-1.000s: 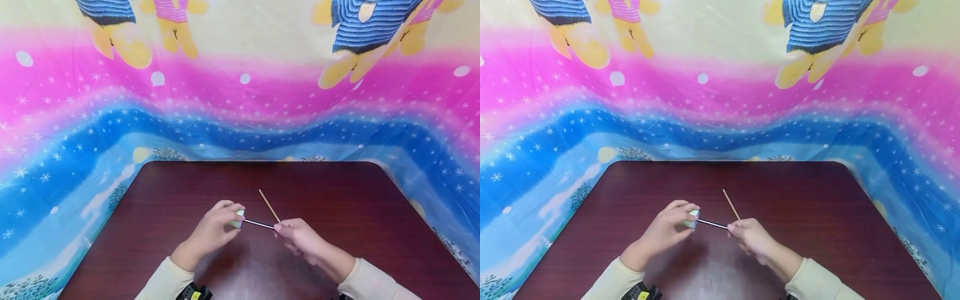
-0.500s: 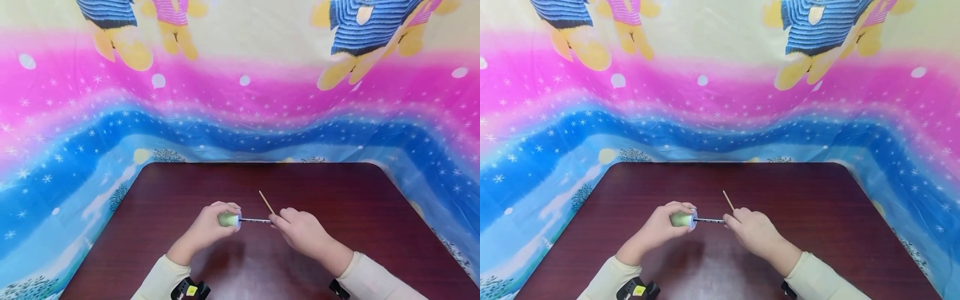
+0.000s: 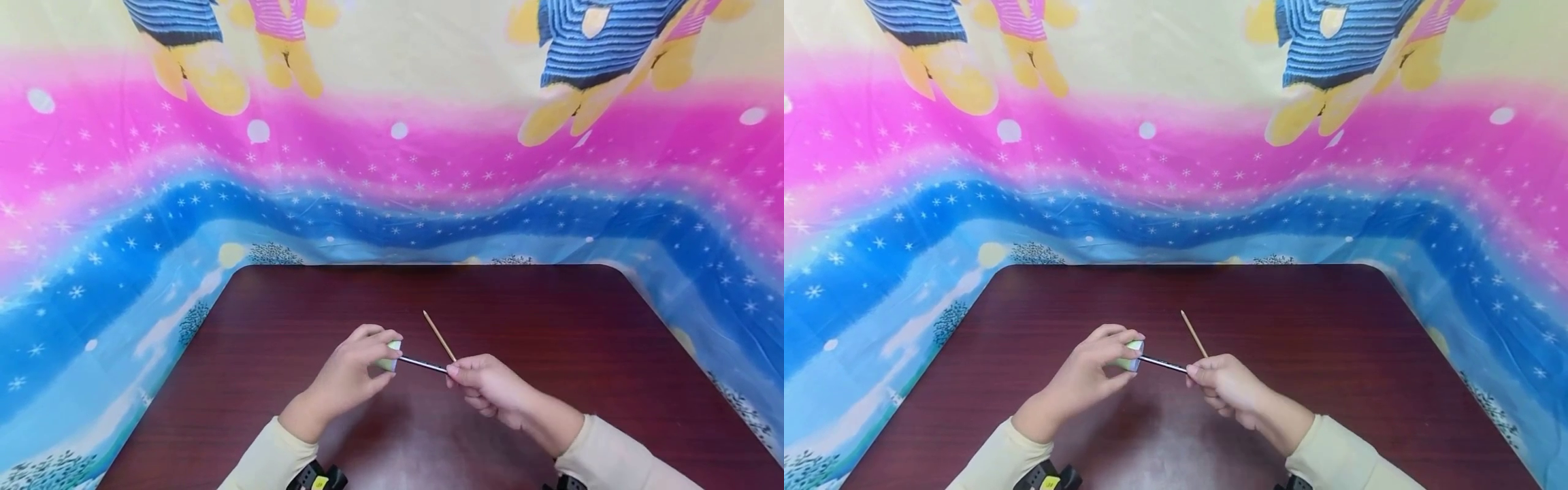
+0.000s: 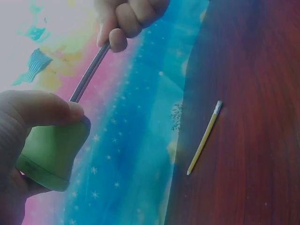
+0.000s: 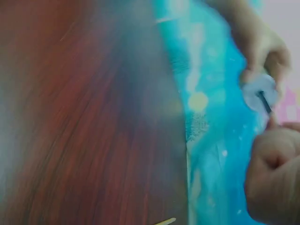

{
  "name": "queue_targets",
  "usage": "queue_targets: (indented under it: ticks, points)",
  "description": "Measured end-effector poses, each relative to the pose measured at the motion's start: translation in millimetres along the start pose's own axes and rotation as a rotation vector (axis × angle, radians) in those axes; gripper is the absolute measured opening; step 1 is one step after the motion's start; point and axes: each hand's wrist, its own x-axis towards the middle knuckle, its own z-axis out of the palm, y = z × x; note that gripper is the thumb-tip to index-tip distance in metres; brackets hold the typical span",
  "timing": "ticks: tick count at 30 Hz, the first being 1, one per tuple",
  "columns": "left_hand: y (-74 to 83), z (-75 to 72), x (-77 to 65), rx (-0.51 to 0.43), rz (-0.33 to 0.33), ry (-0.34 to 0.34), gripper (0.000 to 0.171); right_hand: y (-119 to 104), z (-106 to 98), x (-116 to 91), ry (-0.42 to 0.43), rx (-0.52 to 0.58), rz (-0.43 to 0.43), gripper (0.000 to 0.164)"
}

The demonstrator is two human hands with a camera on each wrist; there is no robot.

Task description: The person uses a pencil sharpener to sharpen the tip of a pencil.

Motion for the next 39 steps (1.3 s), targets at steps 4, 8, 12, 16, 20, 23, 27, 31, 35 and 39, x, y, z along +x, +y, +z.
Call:
queue_targets:
  ticks: [4,8,12,16,20,23,27,31,35,39]
  points:
    - [0.8,1.5,-0.5,0.024,0.002,0.016,0.029,-1,-6,3,-0.013,-0.018,0.068,0.023]
    - [-0.6,0.5,-3.1,-0.082,-0.177,-0.029,0.030,8,-7,7,0.199,-0.782,-0.392,0.029]
    - [-1.0,-3.4,-4.6,-0.272,-0.403,-0.077,0.031,18,-8,12,0.486,-1.323,-0.921,0.033]
    - [-1.1,-4.7,-4.3,-0.354,-0.418,-0.102,0.029,22,-4,14,0.514,-1.324,-1.097,0.038]
    - [-2.0,-3.1,-3.9,-0.275,-0.266,-0.070,0.030,20,3,6,0.384,-1.014,-0.853,0.021]
    - [-2.3,-2.5,-3.6,-0.176,-0.148,-0.025,0.032,12,6,0,0.288,-0.700,-0.547,0.009]
    - [-3.1,-2.0,-3.3,-0.073,-0.002,0.028,0.033,3,6,-2,0.127,-0.215,-0.190,0.017]
    - [-4.8,1.5,-2.5,0.004,0.109,0.066,0.030,2,-3,1,-0.081,0.246,0.082,0.023]
    - [-4.5,5.0,-1.9,0.043,0.108,0.083,0.030,1,-12,5,-0.146,0.222,0.143,0.026]
    - [-3.9,3.0,-3.7,-0.044,-0.095,0.038,0.031,-2,-12,7,0.015,-0.471,-0.183,0.024]
